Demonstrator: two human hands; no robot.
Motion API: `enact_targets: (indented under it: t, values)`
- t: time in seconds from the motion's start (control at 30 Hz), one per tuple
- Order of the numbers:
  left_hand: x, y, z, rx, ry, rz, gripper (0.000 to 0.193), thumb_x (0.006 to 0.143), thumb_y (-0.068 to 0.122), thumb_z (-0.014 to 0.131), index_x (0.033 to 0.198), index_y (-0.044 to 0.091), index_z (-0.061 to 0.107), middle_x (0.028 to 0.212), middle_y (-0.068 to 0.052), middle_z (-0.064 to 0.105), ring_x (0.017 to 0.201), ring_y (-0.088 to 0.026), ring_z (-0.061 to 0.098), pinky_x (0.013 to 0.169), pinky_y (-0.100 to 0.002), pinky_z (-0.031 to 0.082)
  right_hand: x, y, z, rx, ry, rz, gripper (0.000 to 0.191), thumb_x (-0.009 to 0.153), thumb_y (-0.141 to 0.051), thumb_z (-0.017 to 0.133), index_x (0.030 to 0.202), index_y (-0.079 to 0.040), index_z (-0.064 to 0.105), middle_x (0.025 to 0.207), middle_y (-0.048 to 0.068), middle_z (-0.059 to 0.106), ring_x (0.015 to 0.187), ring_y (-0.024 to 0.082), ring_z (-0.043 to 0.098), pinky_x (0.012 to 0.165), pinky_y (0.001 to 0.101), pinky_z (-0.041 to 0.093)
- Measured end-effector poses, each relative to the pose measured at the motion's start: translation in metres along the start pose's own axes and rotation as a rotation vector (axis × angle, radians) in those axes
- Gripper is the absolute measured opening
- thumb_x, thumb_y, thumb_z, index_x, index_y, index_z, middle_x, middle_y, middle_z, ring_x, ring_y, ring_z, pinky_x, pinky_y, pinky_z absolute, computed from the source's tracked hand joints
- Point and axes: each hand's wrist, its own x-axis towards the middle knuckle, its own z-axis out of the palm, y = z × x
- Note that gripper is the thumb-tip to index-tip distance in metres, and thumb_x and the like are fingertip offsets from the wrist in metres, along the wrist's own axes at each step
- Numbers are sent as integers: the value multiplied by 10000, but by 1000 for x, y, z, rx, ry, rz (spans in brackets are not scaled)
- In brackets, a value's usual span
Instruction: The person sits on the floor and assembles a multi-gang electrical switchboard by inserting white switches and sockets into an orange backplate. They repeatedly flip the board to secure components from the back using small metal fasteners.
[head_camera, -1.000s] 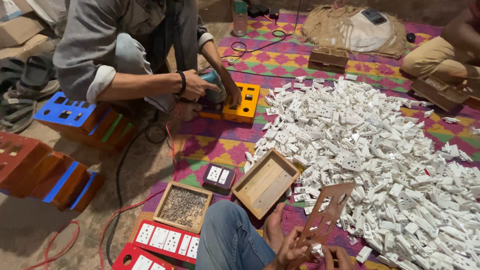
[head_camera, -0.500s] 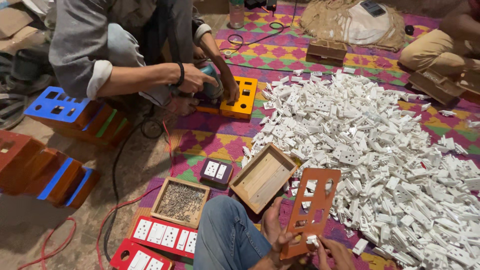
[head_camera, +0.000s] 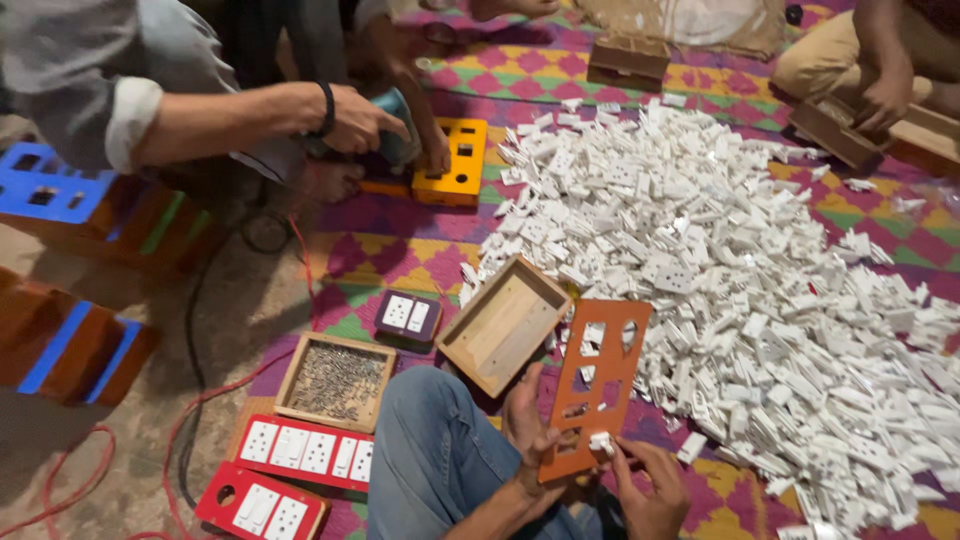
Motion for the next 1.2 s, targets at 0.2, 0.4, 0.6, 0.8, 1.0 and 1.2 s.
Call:
enact_targets:
  t: [0.2,0.4,0.6,0.8,1.0,1.2]
  values:
    - [-2,-1,5,-105,8,-31,862,895,509,704,1565,88,363,1273,-180,641,1063,-318,678,916,-380,558,6,-17,-4,47,-16,49,140,861,-56,782,994,-19,763,933,77,739,786,153,693,721,283,549]
    - [-4,12,23,-127,55,-25,789,914,424,721,1551,109,381,1284,-167,643,1100,-304,672,932,-404,564,4,-21,-1,18,-36,26,146,872,-48,777,1012,-10,758,955,87,741,804,159,700,729,290,553]
    - [-2,19,29,-130,68,-11,780,857,411,730,1518,201,374,1309,-108,610,1165,-260,635,972,-452,549,4,-21,2,40,-57,-13,139,858,-8,776,995,-9,750,987,91,745,830,162,710,743,282,566]
    - [-4,18,25,-140,41,-43,787,922,411,747,1554,76,416,1352,-168,607,1181,-273,643,968,-430,544,6,-21,-1,42,-94,-48,160,834,15,778,989,-6,746,1025,101,749,868,167,720,770,280,573]
    - [-5,20,32,-81,60,2,735,913,391,745,1507,109,418,1268,-142,620,1113,-259,650,927,-402,563,8,-13,-5,48,-133,-27,179,804,17,793,975,-20,754,1021,88,764,889,167,744,801,275,581]
    - [-7,20,35,-88,58,-1,709,932,374,731,1512,98,432,1291,-151,614,1084,-282,670,889,-388,595,6,-8,-6,26,-126,-4,203,828,-10,788,1029,-31,772,1001,84,754,844,151,724,750,279,552]
